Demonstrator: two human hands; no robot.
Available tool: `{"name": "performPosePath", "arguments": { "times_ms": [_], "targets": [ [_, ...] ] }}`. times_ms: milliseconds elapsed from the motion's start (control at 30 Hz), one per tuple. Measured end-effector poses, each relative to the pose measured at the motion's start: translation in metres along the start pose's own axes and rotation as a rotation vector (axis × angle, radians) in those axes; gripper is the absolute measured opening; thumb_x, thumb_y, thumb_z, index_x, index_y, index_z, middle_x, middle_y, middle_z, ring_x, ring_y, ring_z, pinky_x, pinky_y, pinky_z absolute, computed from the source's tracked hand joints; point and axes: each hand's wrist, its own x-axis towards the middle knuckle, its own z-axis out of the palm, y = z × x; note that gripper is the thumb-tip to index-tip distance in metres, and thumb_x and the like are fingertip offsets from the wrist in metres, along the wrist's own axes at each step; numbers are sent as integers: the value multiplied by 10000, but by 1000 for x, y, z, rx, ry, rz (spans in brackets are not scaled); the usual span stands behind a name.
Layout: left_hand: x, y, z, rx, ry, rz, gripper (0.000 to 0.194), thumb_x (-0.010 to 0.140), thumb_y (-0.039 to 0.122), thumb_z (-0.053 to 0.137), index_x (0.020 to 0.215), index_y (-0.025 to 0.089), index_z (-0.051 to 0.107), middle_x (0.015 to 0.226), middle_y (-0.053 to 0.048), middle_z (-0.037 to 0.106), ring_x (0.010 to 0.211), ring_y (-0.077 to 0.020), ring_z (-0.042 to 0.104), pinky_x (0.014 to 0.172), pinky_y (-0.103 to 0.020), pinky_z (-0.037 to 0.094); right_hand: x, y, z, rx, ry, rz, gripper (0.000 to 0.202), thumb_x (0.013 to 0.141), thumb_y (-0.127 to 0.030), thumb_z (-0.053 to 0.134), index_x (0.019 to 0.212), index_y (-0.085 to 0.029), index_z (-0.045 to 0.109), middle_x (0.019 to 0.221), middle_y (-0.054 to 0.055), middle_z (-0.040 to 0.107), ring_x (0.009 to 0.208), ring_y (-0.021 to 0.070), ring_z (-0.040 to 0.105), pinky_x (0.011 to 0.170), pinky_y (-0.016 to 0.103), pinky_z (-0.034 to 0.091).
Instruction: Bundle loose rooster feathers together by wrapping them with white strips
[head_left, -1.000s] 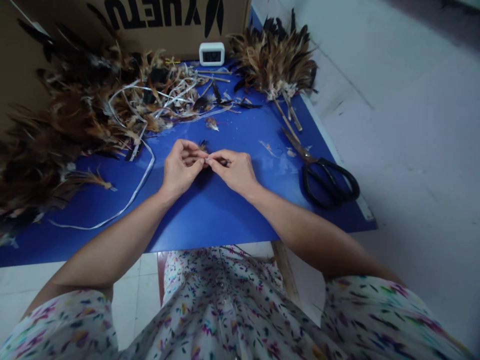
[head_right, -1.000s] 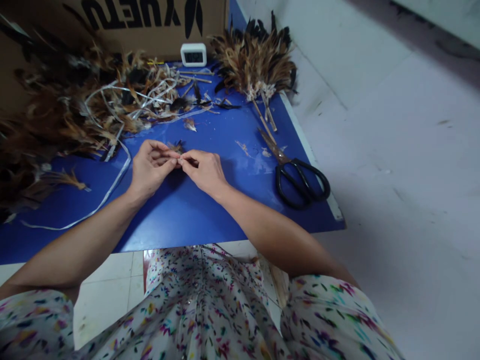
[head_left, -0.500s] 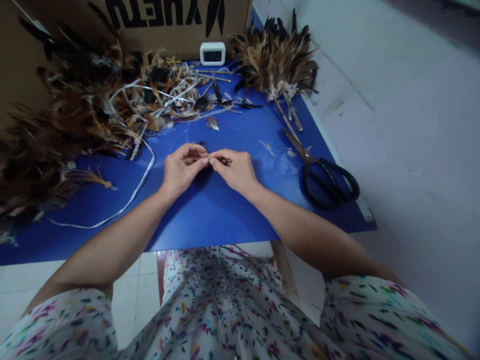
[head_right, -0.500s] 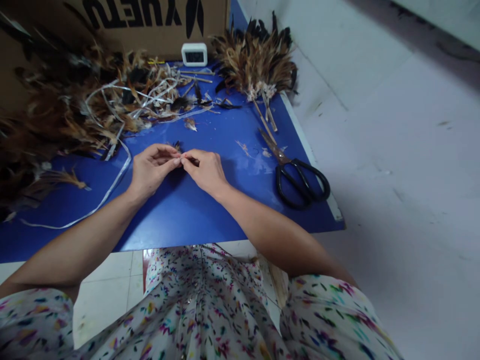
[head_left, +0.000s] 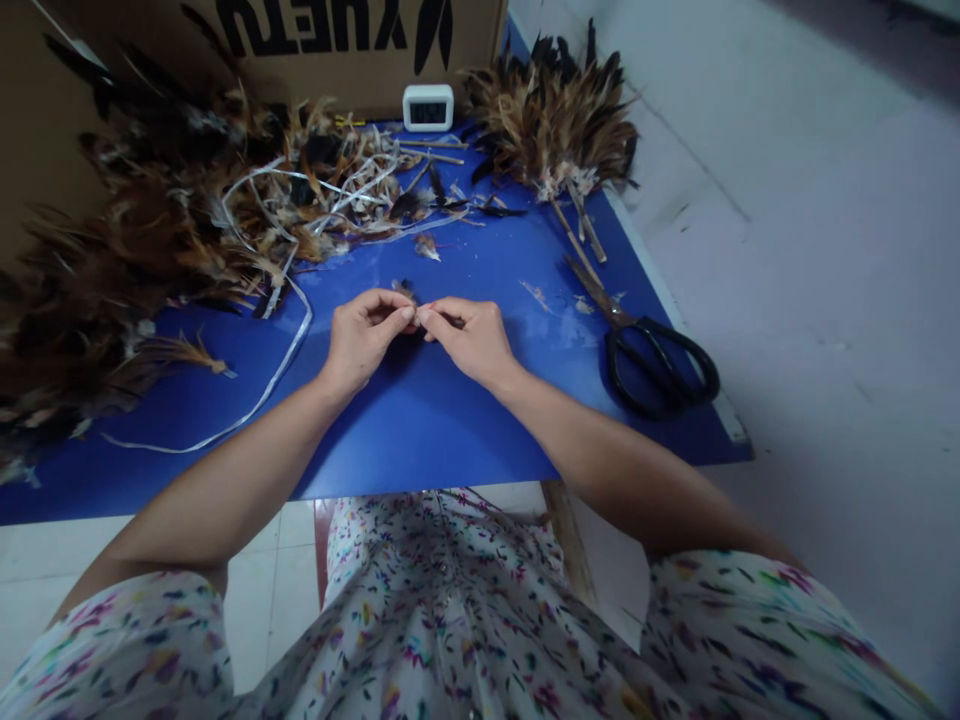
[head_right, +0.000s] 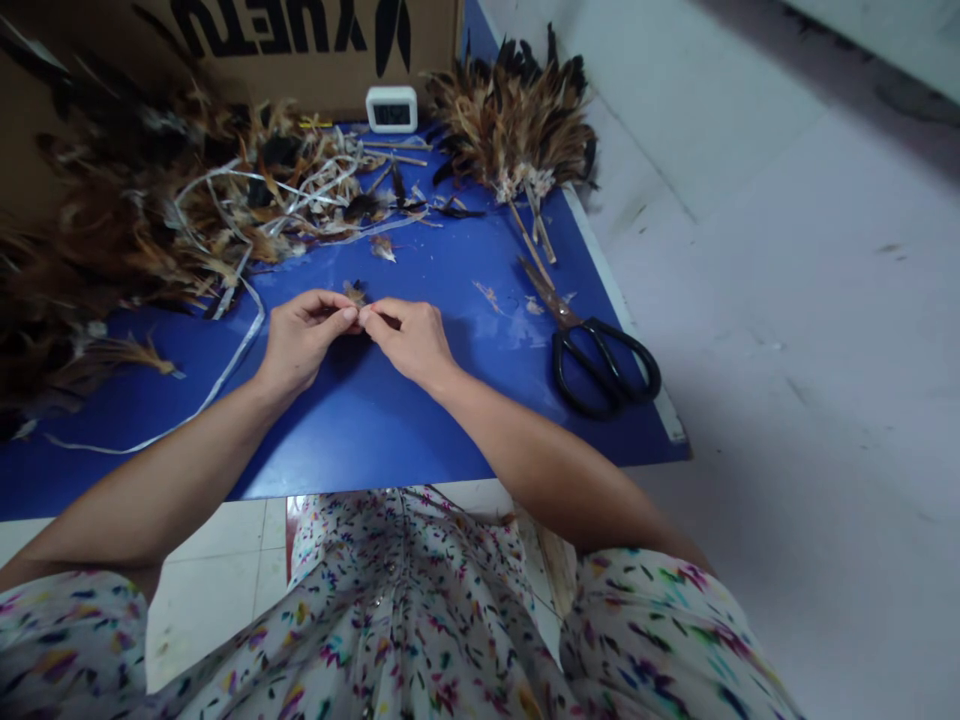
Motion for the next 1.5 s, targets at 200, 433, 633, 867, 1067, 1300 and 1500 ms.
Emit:
{"name": "performPosePath", "arguments": {
  "times_ms": [200,433,633,867,1067,1300,1500],
  "targets": [
    [-2,6,3,-70,24,-34,219,724,321,765,804,147,658,754,-22,700,669,-116,661,705,-263,569,3,1,-1,80,2,81,262,876,-359,562,805,-165,724,643,-10,670,585,88,589,554,203,434],
    [-1,6,3,-159,30,-46,208,721,290,773,797,148,642,736,-23,705,648,-108,655,683,-256,563,5,2,0,173,3,119,199,845,-335,602,793,-168,696,649,-15,670,594,90,612,536,197,431],
    [-1,6,3,-157,35,-55,230,733,312,765,809,150,620,728,-22,706,642,-105,655,674,-249,555,7,0,-1,240,0,134,173,847,-306,587,782,-173,676,688,-15,689,612,90,645,561,199,461],
    [1,7,3,-189,34,-80,227,738,291,762,813,154,598,730,-16,697,618,-101,647,652,-243,546,8,3,-1,221,-33,108,183,861,-305,575,797,-174,685,713,-10,702,639,93,651,576,203,468],
    [2,7,2,-197,34,-88,202,762,262,749,813,161,583,710,-7,680,612,-103,647,655,-250,548,8,3,-2,196,-29,116,169,860,-301,588,807,-171,683,682,-8,694,629,97,648,580,208,475],
    [3,6,1,-253,15,-84,221,753,270,764,814,162,581,710,-6,683,604,-101,644,648,-242,543,8,2,-2,208,-33,153,146,847,-291,606,808,-165,669,643,-9,676,598,93,640,494,176,438],
    [4,5,0,-257,-9,-72,252,745,301,780,815,166,579,712,-3,685,602,-94,637,626,-225,528,8,1,-3,231,-43,163,132,846,-289,608,818,-167,650,678,-5,689,613,91,655,456,149,414]
  ]
}}
